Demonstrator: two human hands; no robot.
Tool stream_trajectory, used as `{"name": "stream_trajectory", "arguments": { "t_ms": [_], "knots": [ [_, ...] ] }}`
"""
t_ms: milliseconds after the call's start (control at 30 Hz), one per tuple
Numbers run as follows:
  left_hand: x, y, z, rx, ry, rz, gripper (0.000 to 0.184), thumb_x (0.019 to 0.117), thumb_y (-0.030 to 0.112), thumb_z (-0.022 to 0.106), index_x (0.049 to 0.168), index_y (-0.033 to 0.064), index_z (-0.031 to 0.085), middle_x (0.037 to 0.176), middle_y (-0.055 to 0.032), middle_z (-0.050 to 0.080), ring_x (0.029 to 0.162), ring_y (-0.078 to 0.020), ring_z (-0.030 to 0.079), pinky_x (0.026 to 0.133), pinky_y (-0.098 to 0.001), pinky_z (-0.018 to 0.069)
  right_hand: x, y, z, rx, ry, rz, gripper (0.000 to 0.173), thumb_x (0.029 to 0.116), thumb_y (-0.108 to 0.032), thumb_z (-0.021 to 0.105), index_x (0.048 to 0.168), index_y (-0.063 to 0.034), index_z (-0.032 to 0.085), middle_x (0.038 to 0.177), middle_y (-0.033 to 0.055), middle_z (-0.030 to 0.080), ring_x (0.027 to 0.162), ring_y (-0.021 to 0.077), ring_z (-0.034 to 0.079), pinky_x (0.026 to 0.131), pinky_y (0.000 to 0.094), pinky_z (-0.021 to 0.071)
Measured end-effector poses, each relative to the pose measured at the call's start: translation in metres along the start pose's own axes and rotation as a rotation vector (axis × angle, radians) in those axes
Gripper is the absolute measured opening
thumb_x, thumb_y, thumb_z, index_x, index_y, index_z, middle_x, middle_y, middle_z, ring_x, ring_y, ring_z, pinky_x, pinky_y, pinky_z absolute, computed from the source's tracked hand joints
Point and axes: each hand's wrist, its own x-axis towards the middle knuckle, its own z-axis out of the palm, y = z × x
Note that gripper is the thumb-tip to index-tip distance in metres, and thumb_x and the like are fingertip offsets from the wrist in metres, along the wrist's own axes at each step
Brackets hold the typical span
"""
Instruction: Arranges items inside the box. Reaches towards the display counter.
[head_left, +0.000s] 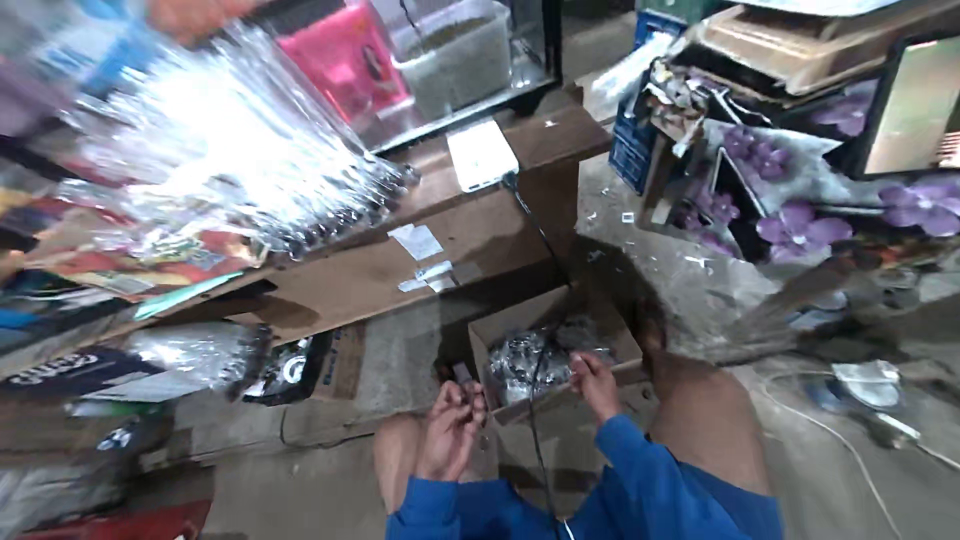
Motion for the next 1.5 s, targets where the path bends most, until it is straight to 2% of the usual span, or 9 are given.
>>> {"name": "stream_trajectory", "arguments": {
  "t_ms": [167, 267, 400, 500, 567, 867, 1067, 1233, 1500],
  "knots": [
    [-0.001, 0.113, 0.073, 0.333, -0.354, 0.451, 0.014, 0.0930, 0.011, 0.066, 0.101, 0.0172, 0.076, 0.129, -0.0111, 0.066, 0.093, -0.0166, 0.069, 0.078, -0.0306, 0.0582, 0.000, 0.004, 0.008, 0.010, -0.048, 0.016, 0.027, 0.1068, -0.022, 0.057, 0.123, -0.0029, 0.067, 0.105, 0.0144, 0.069, 0.076, 0.0215, 0.067, 0.069, 0.0394, 0.0585],
    [0.002, 0.178, 0.134, 0.657, -0.472, 0.646, 0.046, 0.0947, 0.010, 0.060, 0.139, 0.0188, 0.063, 0.140, -0.0076, 0.058, 0.086, -0.0120, 0.066, 0.075, -0.0295, 0.0585, 0.001, 0.005, 0.007, 0.007, -0.082, 0.014, 0.028, 0.1067, -0.022, 0.057, 0.124, -0.0022, 0.066, 0.105, 0.0155, 0.069, 0.077, 0.0234, 0.068, 0.070, 0.0419, 0.0586],
    [0.023, 0.231, 0.204, 1.008, -0.443, 0.837, 0.059, 0.0969, -0.004, 0.052, 0.154, 0.0096, 0.044, 0.138, -0.0105, 0.057, 0.091, -0.0192, 0.069, 0.081, -0.0365, 0.0619, 0.002, 0.008, 0.001, 0.024, -0.087, -0.015, 0.027, 0.1063, -0.020, 0.057, 0.123, -0.0004, 0.067, 0.103, 0.0172, 0.069, 0.077, 0.0253, 0.068, 0.070, 0.0445, 0.0593],
    [0.052, 0.253, 0.234, 1.185, -0.390, 0.900, 0.063, 0.0918, -0.008, 0.050, 0.153, 0.0069, 0.044, 0.155, -0.0105, 0.045, 0.121, -0.0241, 0.063, 0.095, -0.0401, 0.0590, 0.003, 0.009, -0.003, 0.006, -0.086, -0.009, 0.028, 0.1066, -0.022, 0.057, 0.122, -0.0001, 0.066, 0.107, 0.0183, 0.070, 0.081, 0.0271, 0.069, 0.073, 0.0475, 0.0594],
    [0.076, 0.267, 0.246, 1.229, -0.326, 0.908, 0.053, 0.0919, -0.001, 0.053, 0.145, 0.0033, 0.054, 0.148, -0.0099, 0.054, 0.129, -0.0234, 0.058, 0.103, -0.0423, 0.0551, 0.004, 0.011, -0.006, 0.010, -0.093, -0.014, 0.028, 0.1063, -0.021, 0.057, 0.122, -0.0003, 0.067, 0.107, 0.0182, 0.070, 0.082, 0.0278, 0.070, 0.072, 0.0479, 0.0600],
    [0.114, 0.298, 0.260, 1.524, 0.109, 0.877, 0.040, 0.0933, 0.011, 0.057, 0.131, 0.0153, 0.069, 0.113, -0.0040, 0.072, 0.088, -0.0090, 0.066, 0.079, -0.0333, 0.0547, 0.003, 0.003, -0.011, -0.058, -0.080, 0.045, 0.030, 0.1071, -0.027, 0.056, 0.124, -0.0049, 0.067, 0.111, 0.0152, 0.071, 0.089, 0.0273, 0.071, 0.080, 0.0496, 0.0594],
    [0.116, 0.313, 0.271, 1.807, 0.276, 0.920, 0.033, 0.0983, 0.019, 0.056, 0.125, 0.0090, 0.072, 0.121, -0.0160, 0.070, 0.108, -0.0287, 0.068, 0.095, -0.0561, 0.0506, 0.004, 0.005, -0.003, -0.036, -0.127, 0.037, 0.026, 0.1060, -0.023, 0.058, 0.122, -0.0045, 0.068, 0.110, 0.0151, 0.071, 0.089, 0.0268, 0.071, 0.079, 0.0486, 0.0589],
    [0.117, 0.312, 0.268, 1.990, 0.377, 1.029, 0.030, 0.0948, 0.028, 0.061, 0.114, 0.0101, 0.077, 0.144, -0.0273, 0.052, 0.136, -0.0515, 0.041, 0.112, -0.0675, 0.0291, 0.003, 0.007, -0.003, -0.081, -0.164, 0.029, 0.026, 0.1059, -0.022, 0.058, 0.124, -0.0049, 0.067, 0.113, 0.0155, 0.070, 0.092, 0.0265, 0.071, 0.082, 0.0481, 0.0593],
    [0.098, 0.314, 0.259, 2.006, 0.590, 1.163, 0.059, 0.0857, 0.034, 0.072, 0.143, 0.0244, 0.059, 0.168, -0.0286, 0.007, 0.147, -0.0623, 0.011, 0.104, -0.0830, 0.0229, 0.003, 0.010, -0.004, -0.141, -0.166, 0.026, 0.027, 0.1055, -0.023, 0.058, 0.124, -0.0064, 0.067, 0.114, 0.0148, 0.071, 0.095, 0.0267, 0.071, 0.086, 0.0492, 0.0587]
  ]
}}
